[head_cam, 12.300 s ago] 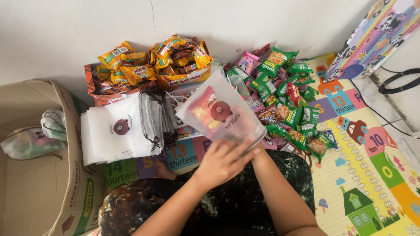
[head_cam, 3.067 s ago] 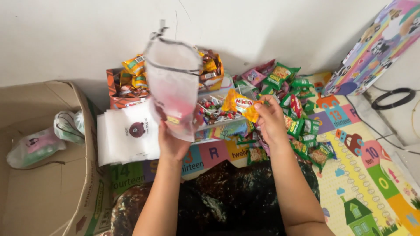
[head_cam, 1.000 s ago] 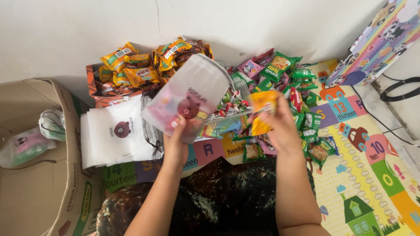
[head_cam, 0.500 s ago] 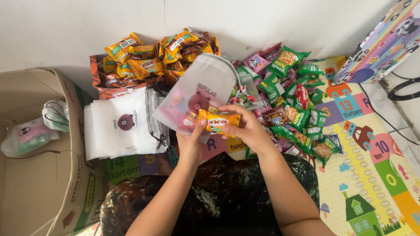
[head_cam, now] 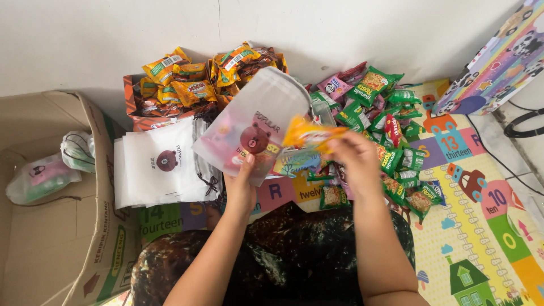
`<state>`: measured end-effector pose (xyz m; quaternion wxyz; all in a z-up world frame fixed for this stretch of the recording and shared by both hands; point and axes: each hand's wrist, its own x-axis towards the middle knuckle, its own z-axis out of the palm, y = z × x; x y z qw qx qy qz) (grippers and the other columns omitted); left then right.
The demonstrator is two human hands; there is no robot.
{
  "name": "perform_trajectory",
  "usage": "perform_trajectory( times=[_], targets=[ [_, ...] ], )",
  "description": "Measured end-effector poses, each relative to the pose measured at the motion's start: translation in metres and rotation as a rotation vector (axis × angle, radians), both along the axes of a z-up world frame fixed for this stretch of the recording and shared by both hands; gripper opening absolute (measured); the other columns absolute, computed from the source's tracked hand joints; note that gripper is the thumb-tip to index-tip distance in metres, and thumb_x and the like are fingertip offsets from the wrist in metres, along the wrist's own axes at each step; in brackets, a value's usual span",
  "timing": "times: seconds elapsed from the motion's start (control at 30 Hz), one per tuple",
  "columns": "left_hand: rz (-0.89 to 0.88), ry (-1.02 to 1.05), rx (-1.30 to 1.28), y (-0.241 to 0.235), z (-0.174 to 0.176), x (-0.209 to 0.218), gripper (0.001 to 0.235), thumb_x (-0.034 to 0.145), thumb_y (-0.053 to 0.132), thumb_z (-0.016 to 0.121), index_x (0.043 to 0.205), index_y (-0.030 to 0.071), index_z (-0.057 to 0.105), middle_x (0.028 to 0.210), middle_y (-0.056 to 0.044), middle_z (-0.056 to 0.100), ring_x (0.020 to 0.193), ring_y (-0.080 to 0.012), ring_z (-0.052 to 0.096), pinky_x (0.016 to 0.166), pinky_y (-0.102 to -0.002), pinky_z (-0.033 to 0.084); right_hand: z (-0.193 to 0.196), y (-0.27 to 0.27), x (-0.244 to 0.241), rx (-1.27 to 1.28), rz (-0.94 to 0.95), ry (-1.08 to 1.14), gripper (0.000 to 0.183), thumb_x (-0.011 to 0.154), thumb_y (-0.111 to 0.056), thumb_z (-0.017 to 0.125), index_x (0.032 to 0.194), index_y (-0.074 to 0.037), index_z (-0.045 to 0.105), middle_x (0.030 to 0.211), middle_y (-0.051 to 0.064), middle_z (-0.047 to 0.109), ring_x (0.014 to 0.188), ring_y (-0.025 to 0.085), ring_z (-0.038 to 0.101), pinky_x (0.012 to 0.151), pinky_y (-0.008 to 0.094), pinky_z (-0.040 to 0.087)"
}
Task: The person fills small drawstring gift bags with various snacks and candies, including lollipops and small packaged treats, and places the filled bags into a cardboard box.
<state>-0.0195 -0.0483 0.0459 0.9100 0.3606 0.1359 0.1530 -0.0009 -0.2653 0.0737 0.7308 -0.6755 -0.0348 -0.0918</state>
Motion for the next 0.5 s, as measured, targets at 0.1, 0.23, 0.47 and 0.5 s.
perform_trajectory(
  times=[0.1, 0.23, 0.47, 0.5],
  targets=[
    [-0.137, -0.038, 0.087, 0.010, -0.027, 0.010, 0.069, 0.085, 0.010, 0.081, 0.142, -0.003, 0.045, 0.129, -0.022, 0.062, 0.115, -0.0307, 0.065, 0.095, -0.053, 0.056, 0.005, -0.046, 0.003, 0.113, -0.271, -0.124, 0.013, 0.092, -0.013, 0.078, 0.097, -0.004, 0.070, 0.084, 0.007, 0.067, 0.070, 0.014, 0.069, 0.067, 0.032, 0.066],
    [-0.283, -0.077, 0.101, 0.012, -0.043, 0.014, 0.070, 0.083, 0.006, 0.081, 0.143, -0.003, 0.045, 0.128, -0.022, 0.063, 0.117, -0.0299, 0.064, 0.094, -0.054, 0.056, -0.016, -0.108, 0.012, 0.041, -0.412, -0.204, 0.011, 0.098, -0.008, 0.078, 0.099, -0.007, 0.067, 0.082, 0.002, 0.062, 0.063, 0.008, 0.060, 0.061, 0.021, 0.060],
    [-0.443, -0.096, 0.137, 0.013, -0.054, 0.011, 0.082, 0.081, 0.009, 0.082, 0.148, -0.002, 0.036, 0.132, -0.024, 0.058, 0.118, -0.0299, 0.061, 0.094, -0.056, 0.053, -0.007, -0.097, 0.005, -0.159, -0.130, -0.094, 0.012, 0.088, -0.005, 0.083, 0.086, -0.002, 0.072, 0.068, 0.006, 0.064, 0.058, 0.009, 0.060, 0.057, 0.024, 0.056],
    [-0.443, -0.096, 0.139, 0.015, -0.061, 0.011, 0.082, 0.081, 0.009, 0.082, 0.148, -0.002, 0.036, 0.132, -0.024, 0.058, 0.118, -0.0299, 0.061, 0.094, -0.056, 0.053, -0.005, -0.092, 0.005, -0.157, -0.130, -0.093, 0.012, 0.088, -0.005, 0.083, 0.086, -0.002, 0.072, 0.068, 0.006, 0.064, 0.058, 0.009, 0.060, 0.057, 0.024, 0.056]
  ],
)
